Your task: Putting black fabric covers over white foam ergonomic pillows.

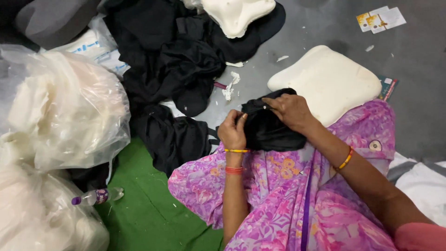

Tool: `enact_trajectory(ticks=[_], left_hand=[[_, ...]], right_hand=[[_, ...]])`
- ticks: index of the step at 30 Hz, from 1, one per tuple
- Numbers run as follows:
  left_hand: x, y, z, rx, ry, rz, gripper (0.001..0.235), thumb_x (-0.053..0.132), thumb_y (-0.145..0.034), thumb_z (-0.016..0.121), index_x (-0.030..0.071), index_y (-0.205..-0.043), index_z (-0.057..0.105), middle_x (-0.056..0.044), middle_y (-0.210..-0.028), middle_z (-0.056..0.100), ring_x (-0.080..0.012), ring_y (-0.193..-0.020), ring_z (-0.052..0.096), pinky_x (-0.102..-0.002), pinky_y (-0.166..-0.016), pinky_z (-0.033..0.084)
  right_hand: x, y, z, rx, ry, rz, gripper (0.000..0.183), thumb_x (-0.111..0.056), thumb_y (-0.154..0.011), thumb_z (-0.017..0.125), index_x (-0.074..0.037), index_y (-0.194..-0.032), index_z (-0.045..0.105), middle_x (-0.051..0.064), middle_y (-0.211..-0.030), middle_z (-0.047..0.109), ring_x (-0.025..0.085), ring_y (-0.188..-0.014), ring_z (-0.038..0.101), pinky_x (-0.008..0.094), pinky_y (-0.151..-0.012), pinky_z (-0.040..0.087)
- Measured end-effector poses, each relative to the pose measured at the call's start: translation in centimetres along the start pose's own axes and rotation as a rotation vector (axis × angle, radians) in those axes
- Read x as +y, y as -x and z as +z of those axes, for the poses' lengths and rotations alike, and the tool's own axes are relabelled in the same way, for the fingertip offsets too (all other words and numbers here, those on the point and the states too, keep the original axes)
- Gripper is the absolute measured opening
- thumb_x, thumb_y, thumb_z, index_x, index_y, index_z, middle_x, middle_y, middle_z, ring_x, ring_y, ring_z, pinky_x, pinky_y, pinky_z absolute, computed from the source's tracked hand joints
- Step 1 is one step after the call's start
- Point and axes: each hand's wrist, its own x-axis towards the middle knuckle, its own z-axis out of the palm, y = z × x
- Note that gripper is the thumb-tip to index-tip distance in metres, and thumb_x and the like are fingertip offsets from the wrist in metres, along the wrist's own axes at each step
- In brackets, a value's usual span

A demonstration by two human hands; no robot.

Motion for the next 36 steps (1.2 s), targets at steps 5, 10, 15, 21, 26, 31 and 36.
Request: enact_trajectory(ticks=[5,10,15,21,26,31,36], left_hand=[[-0.1,0.6,1.3,0.117,-0.05,0.152,0.016,0.025,-0.093,0.07,0.009,-0.091,0.067,-0.014,-0.081,0.071,-0.0354,-0.074,0.07,-0.043,-0.063,0.051],[-0.2,0.0,0.1,0.125,-0.086,0.152,0.016,0.023,-0.091,0.072,0.008,-0.087,0.068,-0.015,-0.083,0.071,-0.0364,-0.078,0.069,-0.045,-0.066,0.05],[-1.7,-0.4,-0.2,0.204,-0.099,0.124,0.016,0.022,-0.087,0.074,0.006,-0.088,0.069,-0.013,-0.084,0.07,-0.0349,-0.078,0.069,-0.044,-0.068,0.051],[3.4,0.9,0.5,0.155,-0.004,0.488,0.01,0.018,-0.093,0.07,0.008,-0.094,0.068,-0.013,-0.089,0.066,-0.0347,-0.081,0.065,-0.046,-0.073,0.05],[3.3,4.5,4.3,0.04,-0.284,0.686,0.008,0.016,-0.087,0.063,0.011,-0.092,0.067,-0.011,-0.089,0.061,-0.0301,-0.084,0.061,-0.044,-0.075,0.045],[4.5,6.1,2.5,0.069,-0.296,0.704,0.024,0.016,-0.088,0.059,0.01,-0.107,0.073,-0.009,-0.088,0.057,-0.028,-0.084,0.057,-0.042,-0.073,0.042],[4.3,6.6,2.1,0.086,-0.135,0.684,0.024,0.011,-0.092,0.063,0.008,-0.114,0.071,-0.011,-0.093,0.06,-0.0306,-0.085,0.059,-0.044,-0.074,0.045]], right_hand=[[-0.7,1.7,-1.1,0.02,-0.094,-0.022,0.034,-0.031,-0.087,0.074,-0.015,-0.117,0.074,0.009,-0.078,0.067,0.029,-0.073,0.067,0.044,-0.063,0.052],[-0.5,0.7,-0.2,-0.018,-0.122,0.078,0.031,-0.033,-0.085,0.074,-0.023,-0.115,0.078,0.008,-0.073,0.068,0.028,-0.07,0.068,0.042,-0.064,0.053],[-3.1,-0.6,-4.0,0.208,0.045,-0.056,0.034,-0.029,-0.082,0.072,-0.012,-0.111,0.075,0.013,-0.088,0.069,0.034,-0.084,0.067,0.043,-0.072,0.052],[0.3,4.5,12.7,-0.034,-0.534,-0.066,0.021,-0.019,-0.091,0.059,-0.009,-0.107,0.068,0.01,-0.108,0.069,0.027,-0.103,0.063,0.037,-0.087,0.052],[0.0,3.4,12.6,-0.086,-0.696,-0.078,0.024,-0.02,-0.092,0.059,-0.009,-0.112,0.066,0.01,-0.113,0.067,0.027,-0.107,0.062,0.037,-0.092,0.051],[-0.1,5.8,11.6,-0.163,-0.885,0.017,0.029,-0.023,-0.094,0.058,-0.009,-0.118,0.064,0.01,-0.119,0.066,0.026,-0.112,0.061,0.037,-0.097,0.048],[0.2,4.7,9.7,-0.181,-1.062,0.1,0.034,-0.025,-0.095,0.057,-0.009,-0.124,0.061,0.01,-0.126,0.064,0.025,-0.117,0.059,0.037,-0.102,0.046]])
